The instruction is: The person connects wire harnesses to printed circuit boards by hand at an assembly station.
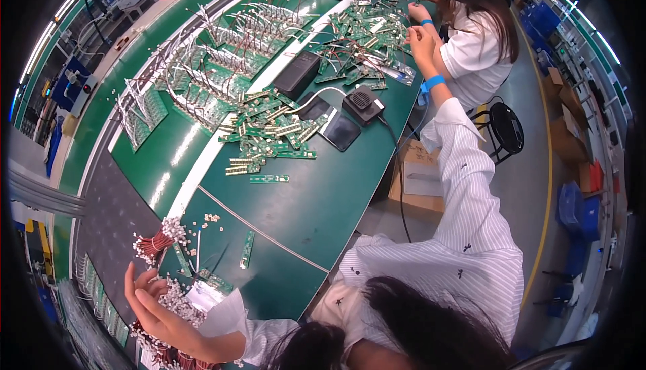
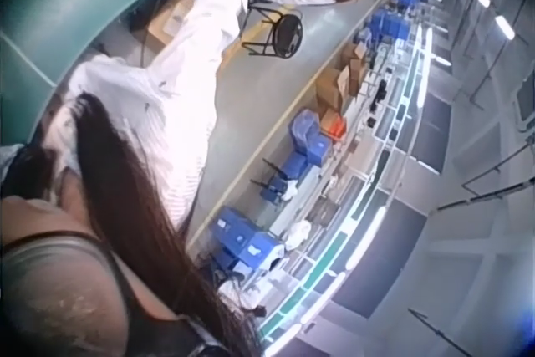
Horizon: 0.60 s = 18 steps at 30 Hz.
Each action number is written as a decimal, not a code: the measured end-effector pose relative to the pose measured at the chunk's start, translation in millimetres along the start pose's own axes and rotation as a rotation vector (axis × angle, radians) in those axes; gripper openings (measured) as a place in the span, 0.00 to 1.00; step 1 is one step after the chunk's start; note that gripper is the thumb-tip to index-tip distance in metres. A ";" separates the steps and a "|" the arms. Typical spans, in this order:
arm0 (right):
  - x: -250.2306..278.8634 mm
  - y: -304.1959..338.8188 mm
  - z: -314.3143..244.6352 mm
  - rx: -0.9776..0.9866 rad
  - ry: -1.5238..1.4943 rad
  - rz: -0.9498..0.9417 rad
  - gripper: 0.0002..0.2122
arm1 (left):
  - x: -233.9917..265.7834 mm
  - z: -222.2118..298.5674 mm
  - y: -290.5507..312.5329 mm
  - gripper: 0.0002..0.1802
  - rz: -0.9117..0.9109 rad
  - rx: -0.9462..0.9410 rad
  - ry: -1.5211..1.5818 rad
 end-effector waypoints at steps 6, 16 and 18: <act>-7.5 32.0 8.5 -0.031 -0.248 -0.059 0.07 | 2.0 1.5 3.3 0.19 -0.013 -0.009 0.007; -28.2 73.0 10.7 -0.282 -0.294 -0.120 0.08 | -0.6 3.2 4.9 0.18 -0.039 -0.027 0.058; -25.8 71.0 9.6 -0.263 -0.256 -0.120 0.08 | 0.5 4.1 5.4 0.18 -0.036 -0.028 0.065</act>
Point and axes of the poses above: each hand's wrist, its own y-axis away from the middle knuckle, its own x-axis out of the back of the hand, z = x × y, the point moved 4 cm from there along -y, towards the middle knuckle, and after that the axes turned 12 degrees about -z, right-handed, at the moved point
